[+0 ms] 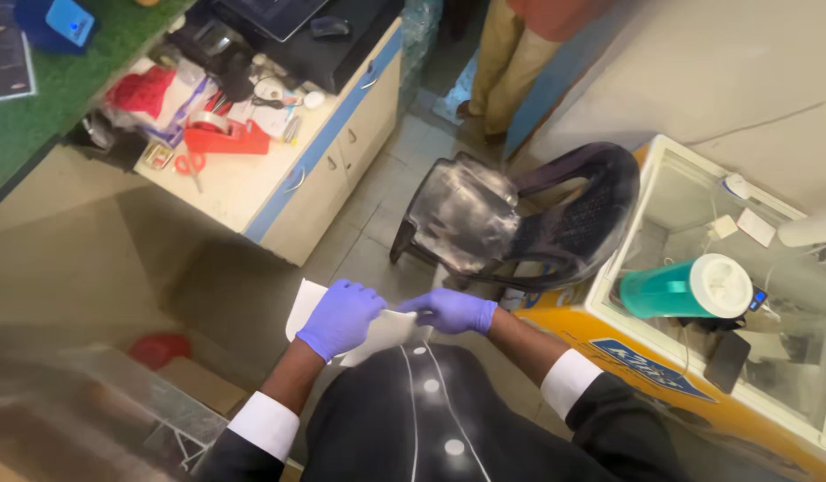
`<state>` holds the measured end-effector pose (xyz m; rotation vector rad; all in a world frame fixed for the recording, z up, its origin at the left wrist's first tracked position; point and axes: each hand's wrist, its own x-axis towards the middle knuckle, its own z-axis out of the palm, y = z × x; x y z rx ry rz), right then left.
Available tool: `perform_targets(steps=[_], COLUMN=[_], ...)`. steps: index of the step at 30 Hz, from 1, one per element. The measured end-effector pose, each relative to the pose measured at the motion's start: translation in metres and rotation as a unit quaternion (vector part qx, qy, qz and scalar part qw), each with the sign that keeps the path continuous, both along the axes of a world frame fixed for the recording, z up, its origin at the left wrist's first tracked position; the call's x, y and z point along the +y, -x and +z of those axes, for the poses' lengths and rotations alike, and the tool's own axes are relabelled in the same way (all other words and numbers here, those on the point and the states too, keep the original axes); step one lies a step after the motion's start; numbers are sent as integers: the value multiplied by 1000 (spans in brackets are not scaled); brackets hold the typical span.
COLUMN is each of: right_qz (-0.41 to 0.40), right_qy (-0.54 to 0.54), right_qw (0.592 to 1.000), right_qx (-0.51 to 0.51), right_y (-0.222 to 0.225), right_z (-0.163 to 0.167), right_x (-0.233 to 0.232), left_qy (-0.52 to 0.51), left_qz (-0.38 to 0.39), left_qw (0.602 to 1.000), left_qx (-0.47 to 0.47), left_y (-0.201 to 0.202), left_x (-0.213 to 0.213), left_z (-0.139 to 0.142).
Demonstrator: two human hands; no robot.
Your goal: The person folds and assembles paper takeout food boxes by hand, pressing the flaps together while standing and walking around the kitchen, then sets a folded box down. The person then kneads and presses a ball of dough in a large metal mixing bowl with both hands.
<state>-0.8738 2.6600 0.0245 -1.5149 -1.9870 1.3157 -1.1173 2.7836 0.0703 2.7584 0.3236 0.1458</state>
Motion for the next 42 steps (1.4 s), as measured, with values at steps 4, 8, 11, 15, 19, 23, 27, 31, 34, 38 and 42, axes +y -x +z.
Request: perform_targets(steps=[4, 8, 11, 15, 19, 23, 27, 31, 34, 38, 42], right_qz=[61, 88, 70, -50, -52, -63, -156, -126, -142, -59, -25], right_qy=[-21, 12, 13, -51, -142, -33, -37, -399, -408, -330, -293], right_qw=[997, 992, 991, 994, 977, 987, 975, 895, 886, 933, 949], right_qx=[-40, -87, -114, -80, -151, -146, -153, -154, -168, -129, -111], right_y=[-3, 0, 4, 13, 25, 38, 49, 39, 19, 5, -1], right_z=[-15, -24, -26, -21, -11, 3, 21, 37, 43, 40, 35], right_x=[8, 28, 41, 35, 18, 14, 1, -27, -34, -22, -16], left_qy=[-8, -84, -11, 40, -9, 6, 61, 75, 91, 114, 119], left_qz=[32, 42, 41, 90, 99, 77, 83, 135, 144, 92, 93], left_qw=[998, 987, 999, 994, 994, 996, 995, 984, 980, 977, 979], left_qx=[44, -133, 8, 48, -41, -54, 9, -88, -98, -156, -134], left_y=[6, -5, -23, -26, -19, -23, -23, -10, -3, 2, 11], left_x=[1, -7, -10, -12, -13, -19, -19, -9, 2, 15, 18], left_z=[8, -9, -40, -74, -79, -72, -67, -57, -43, -27, -22])
